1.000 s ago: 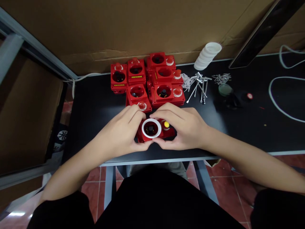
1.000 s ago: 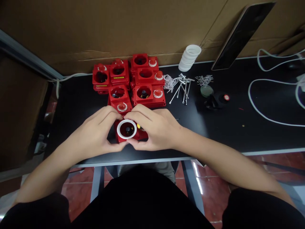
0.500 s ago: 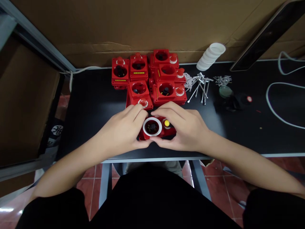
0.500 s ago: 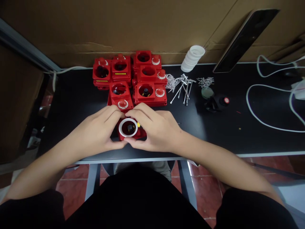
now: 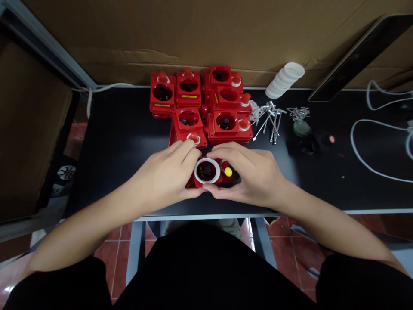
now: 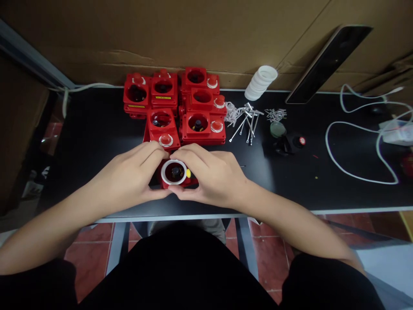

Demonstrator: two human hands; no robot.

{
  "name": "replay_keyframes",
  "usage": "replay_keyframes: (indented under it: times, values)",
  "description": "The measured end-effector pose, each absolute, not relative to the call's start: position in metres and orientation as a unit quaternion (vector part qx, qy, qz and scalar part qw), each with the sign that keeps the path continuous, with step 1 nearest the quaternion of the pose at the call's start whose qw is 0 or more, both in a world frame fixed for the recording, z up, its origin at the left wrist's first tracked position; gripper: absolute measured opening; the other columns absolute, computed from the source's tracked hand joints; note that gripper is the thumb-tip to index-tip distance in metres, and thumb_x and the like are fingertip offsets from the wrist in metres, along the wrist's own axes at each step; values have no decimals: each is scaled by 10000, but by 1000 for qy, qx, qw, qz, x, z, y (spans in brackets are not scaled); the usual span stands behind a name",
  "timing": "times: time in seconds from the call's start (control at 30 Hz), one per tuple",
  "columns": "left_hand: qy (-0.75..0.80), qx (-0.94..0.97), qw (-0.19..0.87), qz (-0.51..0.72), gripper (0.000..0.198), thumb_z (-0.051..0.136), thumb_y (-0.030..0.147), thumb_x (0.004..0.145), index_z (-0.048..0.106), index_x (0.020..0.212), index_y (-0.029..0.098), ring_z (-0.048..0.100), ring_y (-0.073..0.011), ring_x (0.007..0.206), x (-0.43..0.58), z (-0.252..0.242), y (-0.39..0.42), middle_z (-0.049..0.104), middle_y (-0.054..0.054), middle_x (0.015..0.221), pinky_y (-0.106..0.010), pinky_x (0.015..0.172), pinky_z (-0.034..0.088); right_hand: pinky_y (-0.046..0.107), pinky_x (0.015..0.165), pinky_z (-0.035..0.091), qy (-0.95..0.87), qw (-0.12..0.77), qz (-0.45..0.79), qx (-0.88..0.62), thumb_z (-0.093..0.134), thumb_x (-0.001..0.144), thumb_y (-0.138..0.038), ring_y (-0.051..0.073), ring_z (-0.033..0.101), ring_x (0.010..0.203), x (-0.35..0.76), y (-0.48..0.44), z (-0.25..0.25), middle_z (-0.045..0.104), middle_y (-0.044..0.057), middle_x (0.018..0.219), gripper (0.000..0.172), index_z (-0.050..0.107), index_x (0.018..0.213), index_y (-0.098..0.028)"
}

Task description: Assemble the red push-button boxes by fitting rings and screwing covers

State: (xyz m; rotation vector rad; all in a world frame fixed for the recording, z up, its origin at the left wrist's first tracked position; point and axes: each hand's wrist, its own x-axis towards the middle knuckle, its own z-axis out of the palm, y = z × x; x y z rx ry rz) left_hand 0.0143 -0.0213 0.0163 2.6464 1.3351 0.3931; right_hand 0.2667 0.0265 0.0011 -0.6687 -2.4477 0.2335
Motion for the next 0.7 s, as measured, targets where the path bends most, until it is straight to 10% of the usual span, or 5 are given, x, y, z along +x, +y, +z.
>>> replay_keyframes:
  times: [0.7]
  values:
    - [438,880,99,155,437,923,437,959,674,1186,157,749,-366,1124,13,12,-17,766,-143,1176,-478,942,661,322,710,636,-921,237,176,-255,844,1001,-607,223,814,891,277,39,10,835,84,1178,682,614,1513,-220]
